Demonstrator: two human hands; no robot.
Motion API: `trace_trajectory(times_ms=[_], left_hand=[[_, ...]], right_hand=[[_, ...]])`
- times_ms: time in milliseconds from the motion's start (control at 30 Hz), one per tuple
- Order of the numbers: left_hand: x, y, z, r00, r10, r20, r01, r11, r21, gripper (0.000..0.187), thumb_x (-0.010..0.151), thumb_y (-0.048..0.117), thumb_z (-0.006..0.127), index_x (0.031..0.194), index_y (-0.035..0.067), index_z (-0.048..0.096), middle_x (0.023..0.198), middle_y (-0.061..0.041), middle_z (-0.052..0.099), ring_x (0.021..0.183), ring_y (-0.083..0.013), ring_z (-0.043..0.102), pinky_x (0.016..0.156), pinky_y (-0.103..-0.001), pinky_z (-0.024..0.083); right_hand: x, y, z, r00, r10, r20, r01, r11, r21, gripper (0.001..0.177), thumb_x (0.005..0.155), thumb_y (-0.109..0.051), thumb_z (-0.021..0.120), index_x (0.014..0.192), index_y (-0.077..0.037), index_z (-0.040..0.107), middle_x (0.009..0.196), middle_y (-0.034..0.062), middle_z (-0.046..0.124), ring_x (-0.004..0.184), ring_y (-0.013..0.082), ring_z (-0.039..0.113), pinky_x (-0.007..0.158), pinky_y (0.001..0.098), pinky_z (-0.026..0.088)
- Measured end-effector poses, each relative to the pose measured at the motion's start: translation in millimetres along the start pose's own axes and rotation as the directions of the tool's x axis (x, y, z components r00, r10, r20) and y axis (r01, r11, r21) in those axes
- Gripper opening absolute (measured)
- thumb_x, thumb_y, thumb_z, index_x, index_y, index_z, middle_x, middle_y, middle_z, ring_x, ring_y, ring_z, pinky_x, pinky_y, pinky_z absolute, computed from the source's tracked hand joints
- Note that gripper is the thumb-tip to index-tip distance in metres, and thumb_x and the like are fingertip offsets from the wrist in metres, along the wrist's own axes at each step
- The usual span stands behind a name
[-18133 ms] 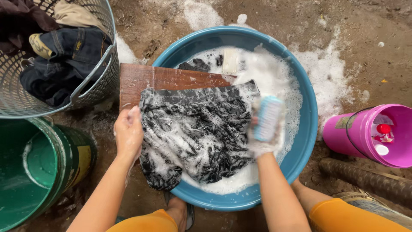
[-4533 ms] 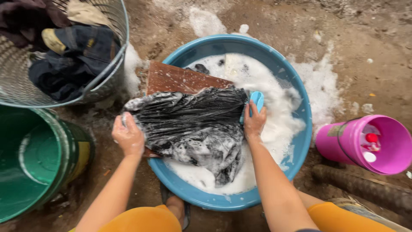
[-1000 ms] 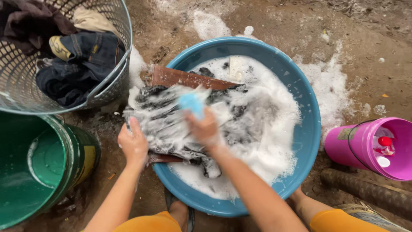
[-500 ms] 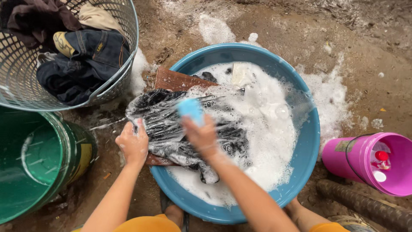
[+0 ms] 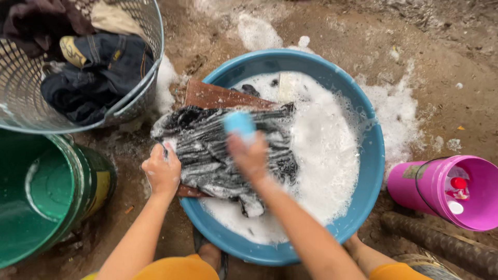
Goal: The person is washing dark clothes by hand in a basin of soapy water, using a wooden board as a scrubbing surface and a blue brush.
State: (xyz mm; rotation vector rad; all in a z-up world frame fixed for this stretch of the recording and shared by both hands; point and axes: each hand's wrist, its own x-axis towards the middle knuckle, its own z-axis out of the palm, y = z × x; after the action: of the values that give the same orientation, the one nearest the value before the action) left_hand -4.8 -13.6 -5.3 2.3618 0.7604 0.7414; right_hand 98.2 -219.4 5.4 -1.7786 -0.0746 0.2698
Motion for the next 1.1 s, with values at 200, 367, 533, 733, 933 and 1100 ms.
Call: trace_trajectory(times_ms=[200, 367, 533, 733, 933, 1100], left_hand=[[-3, 2, 4, 1.000, 0.024, 0.001, -0.024, 0.999, 0.022, 0.031, 0.101, 0.010, 0.066, 0.076, 0.002, 0.050, 0.063, -0.023, 0.055, 0.058, -0.0441, 0.060, 0.054, -0.049, 0.046], [5, -2, 6, 0.998, 0.062, -0.017, -0.061, 0.997, 0.052, 0.031, 0.103, 0.011, 0.064, 0.076, 0.003, 0.050, 0.063, -0.023, 0.056, 0.059, -0.0440, 0.061, 0.054, -0.050, 0.046], [-6, -10, 6, 0.998, -0.033, 0.046, 0.030, 0.998, 0.055, 0.035, 0.104, 0.015, 0.064, 0.074, 0.001, 0.051, 0.064, -0.025, 0.057, 0.060, -0.0451, 0.061, 0.055, -0.051, 0.047], [27, -35, -6, 0.942, -0.104, 0.320, 0.030, 0.973, 0.228, 0.049, 0.108, 0.033, 0.062, 0.076, -0.003, 0.068, 0.074, -0.033, 0.063, 0.073, -0.0522, 0.064, 0.068, -0.058, 0.050], [44, 26, -55, 0.720, -0.326, 0.613, 0.143, 0.933, 0.329, 0.066, 0.109, 0.046, 0.055, 0.085, -0.014, 0.071, 0.094, -0.038, 0.069, 0.092, -0.0501, 0.066, 0.082, -0.056, 0.051], [16, 58, -21, 0.441, 0.053, 0.896, 0.874, 0.201, -0.443, 0.047, 0.089, 0.046, 0.053, 0.118, 0.012, 0.067, 0.117, -0.004, 0.076, 0.108, -0.0165, 0.072, 0.097, -0.034, 0.054]], right_hand=[[70, 41, -101, 0.783, -0.486, -0.387, 0.086, 0.702, -0.707, 0.039, 0.103, -0.041, 0.057, 0.107, -0.008, 0.077, 0.091, 0.0218, 0.063, 0.078, 0.0372, 0.062, 0.066, 0.0485, 0.050], [-20, -17, 52, 0.858, -0.508, -0.071, 0.507, 0.861, -0.042, 0.023, 0.107, -0.032, 0.057, 0.102, -0.010, 0.061, 0.091, 0.0107, 0.060, 0.081, 0.0235, 0.061, 0.070, 0.0397, 0.049], [37, 69, -59, 0.884, -0.387, -0.263, 0.158, 0.775, -0.613, 0.025, 0.105, -0.035, 0.064, 0.116, -0.016, 0.078, 0.099, 0.0261, 0.062, 0.087, 0.0387, 0.062, 0.075, 0.0502, 0.053], [68, 119, -165, 0.911, -0.248, -0.328, -0.089, 0.659, -0.747, 0.020, 0.097, -0.035, 0.073, 0.114, -0.028, 0.081, 0.096, 0.0210, 0.066, 0.089, 0.0373, 0.064, 0.080, 0.0487, 0.052], [-6, 82, -184, 0.872, 0.385, -0.302, -0.445, 0.368, -0.816, 0.063, 0.067, -0.060, 0.091, 0.116, -0.023, 0.076, 0.134, 0.0214, 0.051, 0.105, 0.0394, 0.064, 0.093, 0.0445, 0.052], [-41, 87, -151, 0.891, 0.336, -0.305, -0.433, 0.430, -0.792, 0.066, 0.061, -0.054, 0.093, 0.113, -0.017, 0.078, 0.139, 0.0197, 0.050, 0.111, 0.0400, 0.063, 0.097, 0.0450, 0.051]])
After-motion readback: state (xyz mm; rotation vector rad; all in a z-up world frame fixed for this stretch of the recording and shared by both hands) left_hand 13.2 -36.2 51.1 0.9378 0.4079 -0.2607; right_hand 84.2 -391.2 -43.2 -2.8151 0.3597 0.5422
